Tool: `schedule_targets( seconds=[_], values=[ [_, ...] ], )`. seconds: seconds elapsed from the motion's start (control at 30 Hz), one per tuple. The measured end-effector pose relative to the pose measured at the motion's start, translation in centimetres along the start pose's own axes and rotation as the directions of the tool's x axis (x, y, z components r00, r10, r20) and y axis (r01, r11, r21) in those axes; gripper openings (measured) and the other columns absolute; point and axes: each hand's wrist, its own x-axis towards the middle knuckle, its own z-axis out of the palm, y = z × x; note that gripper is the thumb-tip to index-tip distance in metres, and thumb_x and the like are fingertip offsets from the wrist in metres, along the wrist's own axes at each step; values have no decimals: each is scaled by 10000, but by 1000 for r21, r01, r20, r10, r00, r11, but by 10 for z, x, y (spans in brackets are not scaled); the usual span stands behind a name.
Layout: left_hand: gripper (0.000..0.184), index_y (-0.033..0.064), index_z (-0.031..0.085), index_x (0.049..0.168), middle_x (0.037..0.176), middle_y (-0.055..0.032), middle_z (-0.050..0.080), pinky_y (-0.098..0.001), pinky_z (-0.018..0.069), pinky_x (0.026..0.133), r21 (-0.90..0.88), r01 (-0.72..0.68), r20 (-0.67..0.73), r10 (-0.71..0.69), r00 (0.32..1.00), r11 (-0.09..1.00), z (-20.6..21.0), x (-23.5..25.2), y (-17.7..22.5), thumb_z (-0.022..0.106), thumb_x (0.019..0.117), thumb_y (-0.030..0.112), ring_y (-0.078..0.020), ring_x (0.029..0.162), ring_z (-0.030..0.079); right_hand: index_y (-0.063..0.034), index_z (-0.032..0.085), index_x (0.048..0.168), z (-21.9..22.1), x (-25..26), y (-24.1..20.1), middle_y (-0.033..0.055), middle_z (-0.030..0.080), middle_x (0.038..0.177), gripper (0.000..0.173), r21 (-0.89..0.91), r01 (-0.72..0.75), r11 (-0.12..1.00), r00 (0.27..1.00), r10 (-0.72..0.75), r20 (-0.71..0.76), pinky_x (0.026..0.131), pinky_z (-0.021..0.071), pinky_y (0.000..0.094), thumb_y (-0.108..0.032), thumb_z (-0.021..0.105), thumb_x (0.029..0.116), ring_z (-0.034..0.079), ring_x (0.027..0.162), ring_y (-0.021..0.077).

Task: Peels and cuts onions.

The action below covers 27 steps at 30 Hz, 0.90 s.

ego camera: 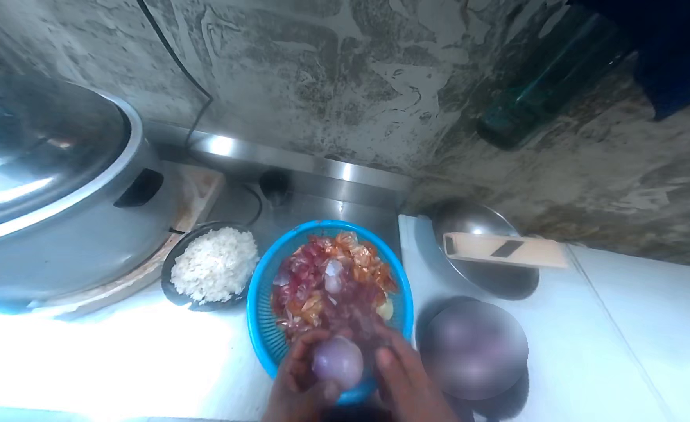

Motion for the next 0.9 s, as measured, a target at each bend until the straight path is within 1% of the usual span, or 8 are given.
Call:
schedule_targets(
  seconds=[0.07, 0.13, 0.23, 0.37, 0.53, 0.67, 0.77, 0.9],
  values=[
    [535, 174, 580, 1369, 1445, -159, 569, -476, 555, 984, 3, -17, 38, 16, 999, 1000, 1, 0, 0, 775, 874, 119, -313, 1225, 627, -28, 482, 1446, -3, 1, 1, 23, 609, 770, 457, 84, -77, 994, 996, 79, -28, 489, 500, 296, -308, 432, 1089, 542, 550, 106],
    [532, 167, 584, 1391, 1472, -150, 541, -455, 555, 975, 9, -47, 28, 46, 999, 999, -1, 2, -1, 751, 890, 103, -291, 1227, 616, -18, 364, 1548, -4, -1, -1, 23, 594, 757, 573, 93, -63, 994, 998, 62, 7, 492, 503, 305, -341, 449, 1083, 532, 549, 111],
    [583, 180, 555, 1451, 1416, -119, 586, -480, 564, 978, -12, -39, -25, 39, 999, 999, -6, 6, 0, 741, 905, 95, -271, 1191, 641, 32, 196, 1606, -7, -5, -10, 85, 647, 846, 751, -40, 3, 999, 990, 2, 140, 567, 540, 342, -420, 462, 1067, 565, 603, 128],
    [616, 159, 526, 1467, 1398, -90, 621, -417, 562, 992, 152, -65, -9, 67, 998, 986, 2, 7, 5, 761, 899, 126, -225, 1168, 660, 41, 278, 1582, -5, -7, -12, 128, 672, 831, 747, -167, 100, 981, 969, -57, 242, 616, 570, 438, -476, 439, 1067, 621, 634, 187],
    [676, 76, 451, 1497, 1443, -112, 580, -446, 548, 1026, 215, -80, 108, 58, 992, 973, 7, 5, 13, 735, 886, 12, -262, 1226, 632, -9, 446, 1504, -4, -5, -8, 114, 671, 793, 650, -242, 143, 960, 970, -88, 225, 583, 566, 445, -493, 433, 1069, 640, 626, 204],
    [753, 39, 341, 1547, 1460, -151, 553, -481, 531, 1045, 198, -69, 141, 41, 989, 978, -1, 4, 11, 728, 900, 32, -306, 1263, 602, -23, 505, 1455, -4, -4, -7, 103, 689, 879, 600, -149, 100, 984, 978, -70, 199, 661, 579, 397, -479, 437, 1072, 651, 701, 161],
    [781, 44, 296, 1566, 1499, -147, 501, -468, 524, 1049, 146, -67, 127, 48, 991, 987, -5, 6, 4, 729, 917, 89, -289, 1285, 578, -33, 549, 1403, -4, -4, -6, 82, 672, 858, 558, -107, 103, 989, 983, -84, 164, 612, 549, 350, -470, 438, 1075, 608, 654, 126],
    [608, 76, 497, 1417, 1320, -106, 651, -429, 566, 980, 128, -34, -24, 37, 999, 991, -2, 6, 1, 782, 885, 151, -223, 1145, 668, -21, 570, 1394, -3, -5, -7, 115, 699, 865, 571, -201, 170, 965, 980, -146, 132, 631, 580, 396, -475, 447, 1070, 655, 677, 156]
  ],
)
